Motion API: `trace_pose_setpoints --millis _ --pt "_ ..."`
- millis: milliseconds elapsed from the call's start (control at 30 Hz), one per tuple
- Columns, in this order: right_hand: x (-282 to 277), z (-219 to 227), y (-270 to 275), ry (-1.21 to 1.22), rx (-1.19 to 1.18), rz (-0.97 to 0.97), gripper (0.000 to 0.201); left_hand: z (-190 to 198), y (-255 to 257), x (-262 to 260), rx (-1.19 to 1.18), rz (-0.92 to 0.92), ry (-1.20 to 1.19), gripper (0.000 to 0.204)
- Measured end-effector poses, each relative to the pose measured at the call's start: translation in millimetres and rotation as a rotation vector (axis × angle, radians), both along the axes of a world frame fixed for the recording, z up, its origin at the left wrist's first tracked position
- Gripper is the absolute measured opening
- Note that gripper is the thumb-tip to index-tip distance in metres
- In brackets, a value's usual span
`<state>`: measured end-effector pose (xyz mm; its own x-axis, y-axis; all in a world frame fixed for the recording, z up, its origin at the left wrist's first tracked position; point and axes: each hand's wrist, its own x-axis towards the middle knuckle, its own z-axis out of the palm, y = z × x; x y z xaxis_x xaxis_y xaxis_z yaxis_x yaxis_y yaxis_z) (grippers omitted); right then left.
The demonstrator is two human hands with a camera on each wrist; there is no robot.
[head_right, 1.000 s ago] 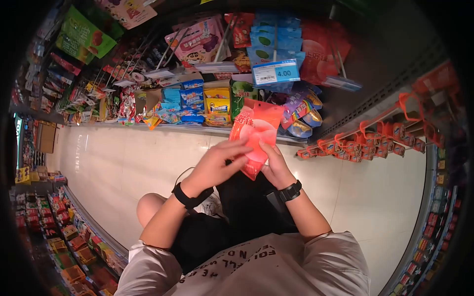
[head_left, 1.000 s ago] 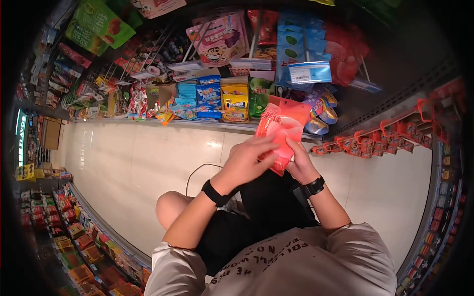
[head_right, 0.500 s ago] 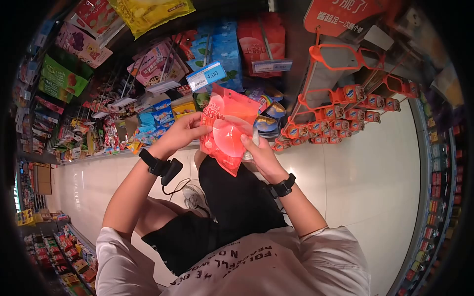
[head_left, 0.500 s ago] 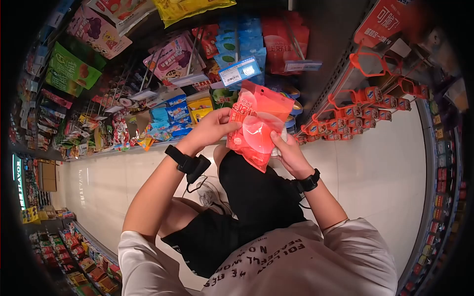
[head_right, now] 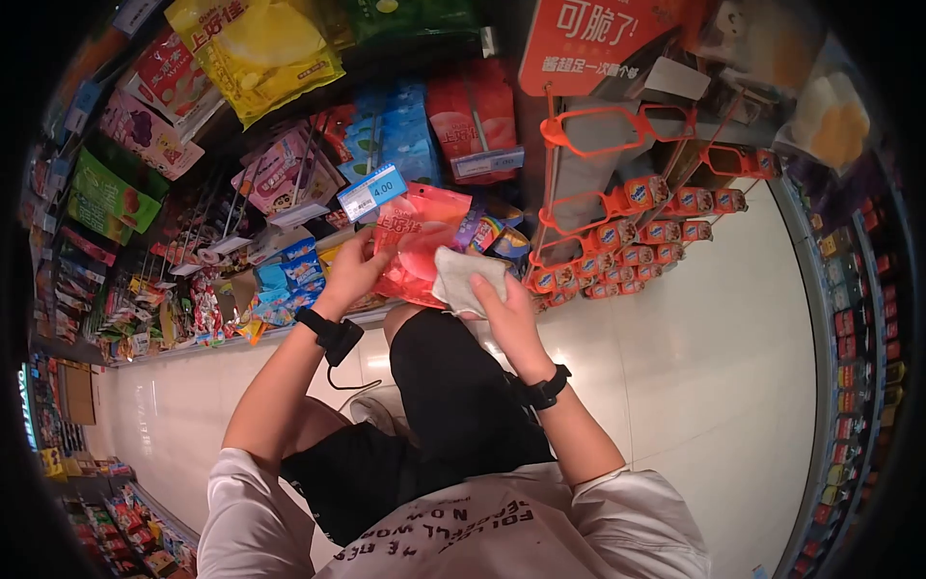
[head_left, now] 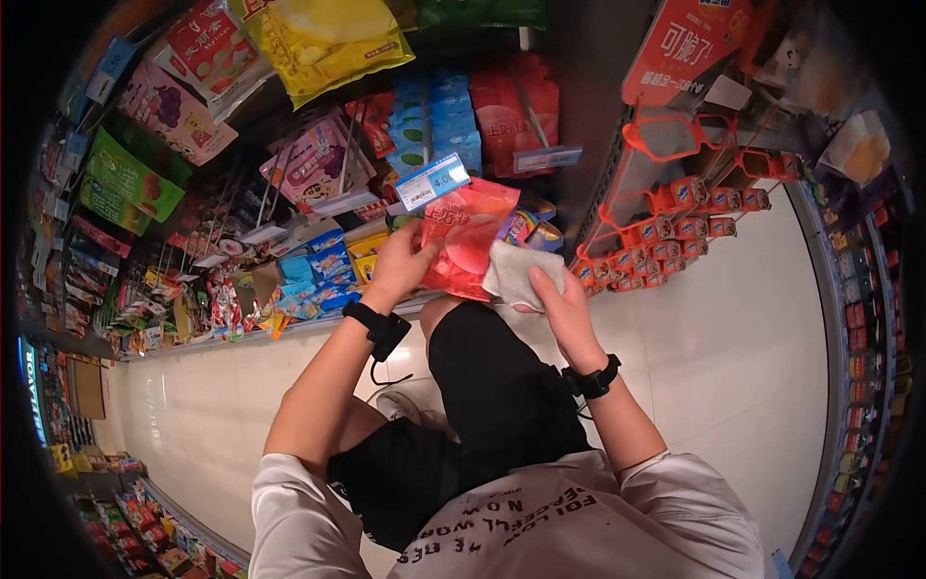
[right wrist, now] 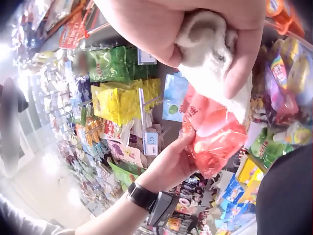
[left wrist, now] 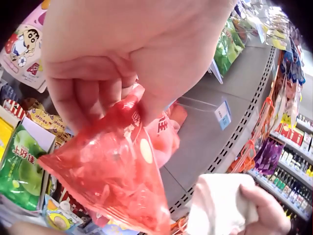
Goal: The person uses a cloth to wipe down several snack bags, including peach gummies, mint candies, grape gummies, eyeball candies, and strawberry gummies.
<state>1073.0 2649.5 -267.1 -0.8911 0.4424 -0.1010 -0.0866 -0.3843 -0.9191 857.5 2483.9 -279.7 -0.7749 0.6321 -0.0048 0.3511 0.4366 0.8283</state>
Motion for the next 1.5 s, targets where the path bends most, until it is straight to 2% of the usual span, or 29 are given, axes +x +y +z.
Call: trace_pose_setpoints --millis 67,133,200,300,400,467,500,700,933,1100,1233,1300,1433,1500 --pt "-21 5 0 0.109 -0.066 -0.007 0.048 3 9 5 0.100 -0.014 0.016 0.032" --pt "-47 8 3 0.259 -0.078 -0.055 0.054 4 17 7 0.062 -0.007 0.132 0.030" --pt "-61 23 8 0.277 -0.095 -0.083 0.059 2 27 12 0.126 -0.026 0.117 0.029" --pt "-64 36 11 0.294 -0.292 -0.044 0.065 14 43 21 0.153 -0.023 0.142 0.029" --pt "-49 38 -2 0.372 -0.209 -0.126 0.062 13 58 26 0.306 -0.017 0.078 0.029" --pt "-39 38 -3 0.353 -0.147 -0.105 0.063 21 66 35 0.371 -0.095 -0.017 0.031" --pt "-37 36 -4 0.359 -0.117 -0.087 0.065 23 69 39 0.332 -0.106 0.098 0.034" --pt "-32 33 -1 0.348 -0.052 -0.039 0.069 12 86 45 0.526 -0.058 -0.004 0.031" --pt "-32 36 1 0.310 -0.022 -0.025 0.069 10 89 46 0.551 -0.089 0.007 0.026" --pt "-29 36 0 0.291 0.001 -0.034 0.070 -7 94 44 0.596 -0.053 -0.149 0.027" --pt "-23 43 -1 0.291 0.040 -0.023 0.072 -4 94 49 0.636 -0.105 -0.191 0.024" --pt "-21 46 -2 0.304 0.044 -0.007 0.072 3 94 54 0.634 -0.113 -0.085 0.014" --pt "-23 45 -4 0.335 0.060 -0.017 0.067 2 96 52 0.630 -0.125 -0.049 0.016" --pt "-24 45 -4 0.343 0.064 -0.010 0.064 4 98 52 0.686 -0.102 -0.153 0.015"
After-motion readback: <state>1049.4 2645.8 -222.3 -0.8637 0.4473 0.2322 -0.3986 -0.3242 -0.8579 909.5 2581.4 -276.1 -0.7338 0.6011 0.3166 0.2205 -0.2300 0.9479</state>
